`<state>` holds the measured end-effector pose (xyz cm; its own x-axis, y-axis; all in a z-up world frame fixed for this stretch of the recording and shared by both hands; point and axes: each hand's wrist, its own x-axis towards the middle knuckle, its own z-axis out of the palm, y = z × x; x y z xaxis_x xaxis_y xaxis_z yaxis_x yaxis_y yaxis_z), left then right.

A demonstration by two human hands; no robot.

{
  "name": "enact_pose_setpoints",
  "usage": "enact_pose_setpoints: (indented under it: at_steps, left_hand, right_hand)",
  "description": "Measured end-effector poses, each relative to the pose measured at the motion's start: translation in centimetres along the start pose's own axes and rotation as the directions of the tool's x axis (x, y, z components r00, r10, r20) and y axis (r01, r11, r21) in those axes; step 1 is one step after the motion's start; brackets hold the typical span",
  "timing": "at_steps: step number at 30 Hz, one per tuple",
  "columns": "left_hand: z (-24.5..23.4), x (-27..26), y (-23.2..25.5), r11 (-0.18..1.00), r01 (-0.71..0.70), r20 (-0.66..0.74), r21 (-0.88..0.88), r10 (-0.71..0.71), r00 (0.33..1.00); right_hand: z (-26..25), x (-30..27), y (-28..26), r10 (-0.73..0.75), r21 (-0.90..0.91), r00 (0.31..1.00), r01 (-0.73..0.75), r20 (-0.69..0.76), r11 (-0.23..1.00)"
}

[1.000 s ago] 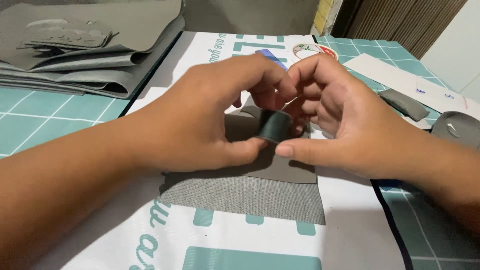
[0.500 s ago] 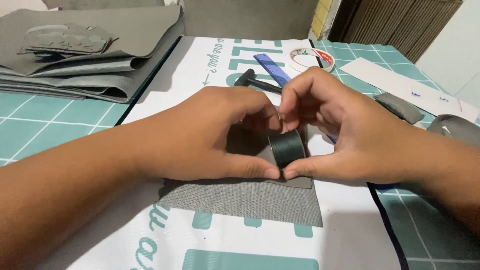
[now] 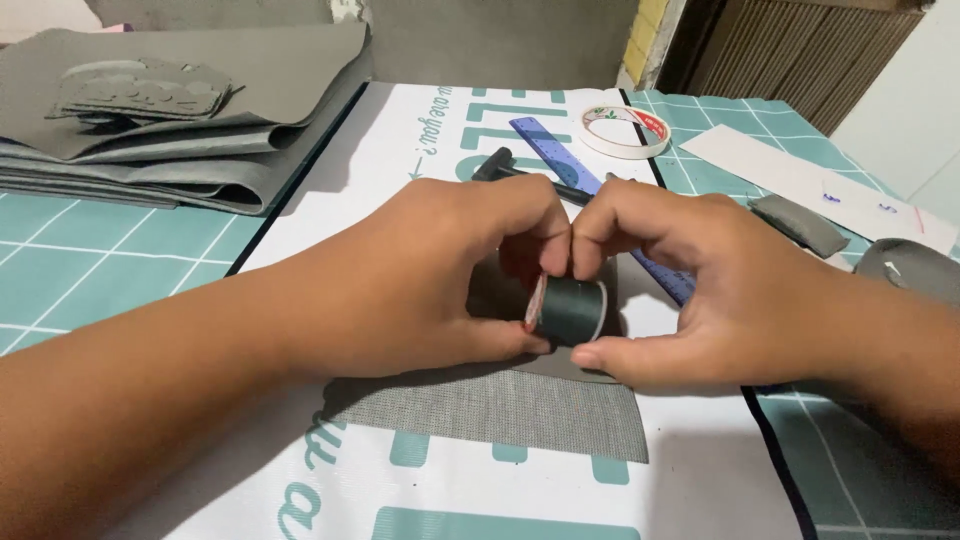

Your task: Applying double-sided adhesive tape to the edges of leather pieces and cutting it to size for assembly.

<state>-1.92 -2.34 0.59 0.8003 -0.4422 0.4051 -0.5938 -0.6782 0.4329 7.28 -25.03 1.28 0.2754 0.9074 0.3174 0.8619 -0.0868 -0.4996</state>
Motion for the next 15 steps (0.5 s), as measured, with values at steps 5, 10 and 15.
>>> enact_pose_setpoints:
  at_steps: [5, 10, 15]
  left_hand:
    - [-0.19, -0.11, 0.43, 0.978, 0.062, 0.015, -0.200, -0.060, 0.998]
    - [-0.15, 0.07, 0.39, 0.981, 0.114, -0.001, -0.159, -0.115, 0.993]
    - [-0.04, 0.01, 0.29, 0.995, 0.087, 0.042, -0.048, -0.085, 0.995]
  right_hand:
    - [0.17, -0.40, 0.92, 0.087, -0.172, 0.994, -0.098, -0.071, 0.980]
    - [-0.01, -0.17, 0.90, 0.053, -0.174, 0.997, -0.062, -0.057, 0.983]
    - [-0.48, -0.18, 1.07, 0.084, -0.091, 0.995, -0.078, 0.059, 0.993]
